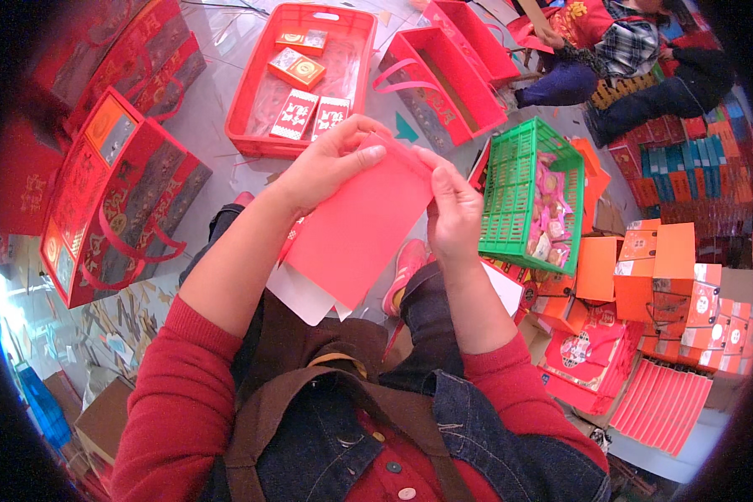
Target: The person assembles red gift boxes by folding the cardboard flaps and inserting smaller orange and red packages into the compartments. They then place the assembled boxes into red gift bags.
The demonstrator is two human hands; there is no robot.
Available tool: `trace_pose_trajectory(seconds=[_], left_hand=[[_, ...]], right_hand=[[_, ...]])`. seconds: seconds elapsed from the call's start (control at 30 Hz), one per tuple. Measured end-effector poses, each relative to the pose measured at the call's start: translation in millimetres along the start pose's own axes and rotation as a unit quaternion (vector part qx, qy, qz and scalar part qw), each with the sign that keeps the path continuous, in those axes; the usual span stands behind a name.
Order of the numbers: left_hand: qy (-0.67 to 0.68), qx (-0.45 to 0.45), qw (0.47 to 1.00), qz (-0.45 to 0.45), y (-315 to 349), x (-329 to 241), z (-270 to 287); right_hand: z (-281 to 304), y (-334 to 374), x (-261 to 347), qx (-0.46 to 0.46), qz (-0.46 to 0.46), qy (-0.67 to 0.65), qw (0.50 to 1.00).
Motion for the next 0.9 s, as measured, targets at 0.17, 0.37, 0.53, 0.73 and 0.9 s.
trace_pose_trajectory(seconds=[0.17, 0.37, 0.53, 0.73, 0.9], left_hand=[[0.01, -0.02, 1.0, -0.017, 1.3, 0.4, -4.6], [0.016, -0.021, 0.999, -0.037, 4.2, 2.7, -13.0], [0.035, -0.018, 0.999, -0.035, 4.7, 7.2, -13.4], [-0.005, -0.012, 0.999, -0.035, 4.5, 2.0, -11.6], [-0.033, -0.001, 0.999, -0.017, 5.5, 3.8, -13.7]], right_hand=[[-9.5, 8.0, 5.1, -0.079, 0.06, -0.045, 0.994], [-5.6, 8.1, 7.5, -0.072, 0.089, -0.012, 0.993], [-9.0, 9.3, 14.0, -0.043, 0.087, -0.006, 0.995], [2.0, -6.4, 15.4, 0.004, -0.105, -0.119, 0.987], [13.7, -9.7, 7.5, -0.004, -0.174, -0.071, 0.982]])
Point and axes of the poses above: each hand's wrist, its own y-axis away from the middle knuckle, its own z-axis out of the back of the hand, x = y × z, the point moved 5 cm from there along -y, towards the middle knuckle, and after that the axes turned 12 degrees about -x, right-handed, at the moved point
